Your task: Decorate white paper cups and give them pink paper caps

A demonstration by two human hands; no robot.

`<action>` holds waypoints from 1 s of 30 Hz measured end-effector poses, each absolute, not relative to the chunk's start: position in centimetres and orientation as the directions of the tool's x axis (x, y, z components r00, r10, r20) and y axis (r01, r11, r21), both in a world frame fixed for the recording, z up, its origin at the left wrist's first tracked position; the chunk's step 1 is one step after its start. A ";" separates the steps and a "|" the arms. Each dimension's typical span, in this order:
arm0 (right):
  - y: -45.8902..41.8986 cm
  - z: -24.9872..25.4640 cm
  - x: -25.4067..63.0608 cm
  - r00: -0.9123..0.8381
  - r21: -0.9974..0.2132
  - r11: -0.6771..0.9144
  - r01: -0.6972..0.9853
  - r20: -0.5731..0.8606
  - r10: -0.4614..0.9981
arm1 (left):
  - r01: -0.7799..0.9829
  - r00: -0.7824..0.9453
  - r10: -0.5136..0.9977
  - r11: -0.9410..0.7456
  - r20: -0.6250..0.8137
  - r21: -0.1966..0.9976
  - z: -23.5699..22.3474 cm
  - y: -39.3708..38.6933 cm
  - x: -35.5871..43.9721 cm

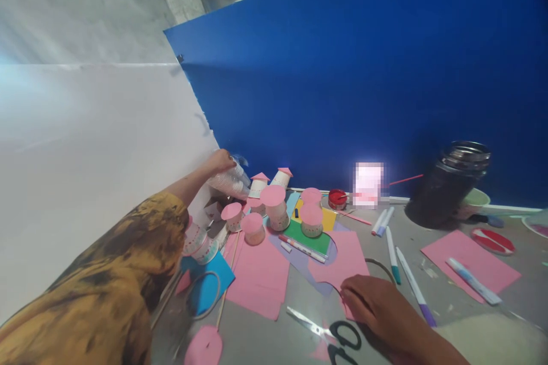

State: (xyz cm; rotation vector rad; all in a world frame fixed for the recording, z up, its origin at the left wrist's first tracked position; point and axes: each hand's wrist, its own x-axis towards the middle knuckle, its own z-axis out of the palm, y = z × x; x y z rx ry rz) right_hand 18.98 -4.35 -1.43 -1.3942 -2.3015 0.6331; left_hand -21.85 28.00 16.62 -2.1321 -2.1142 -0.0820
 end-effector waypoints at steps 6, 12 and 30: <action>-4.3 -1.4 19.0 -0.450 -0.549 0.414 0.726 0.075 0.890 | 0.995 -0.037 0.981 0.054 0.190 -0.086 16.8 26.9 -21.3; -4.4 -0.9 18.9 -0.447 -0.533 0.408 0.741 0.061 0.892 | 0.994 -0.042 0.972 0.064 0.233 -0.086 16.7 26.1 -21.2; -4.3 -0.8 18.9 -0.443 -0.526 0.403 0.749 0.056 0.895 | 0.982 -0.141 0.845 0.184 0.516 -0.033 19.9 23.7 -19.3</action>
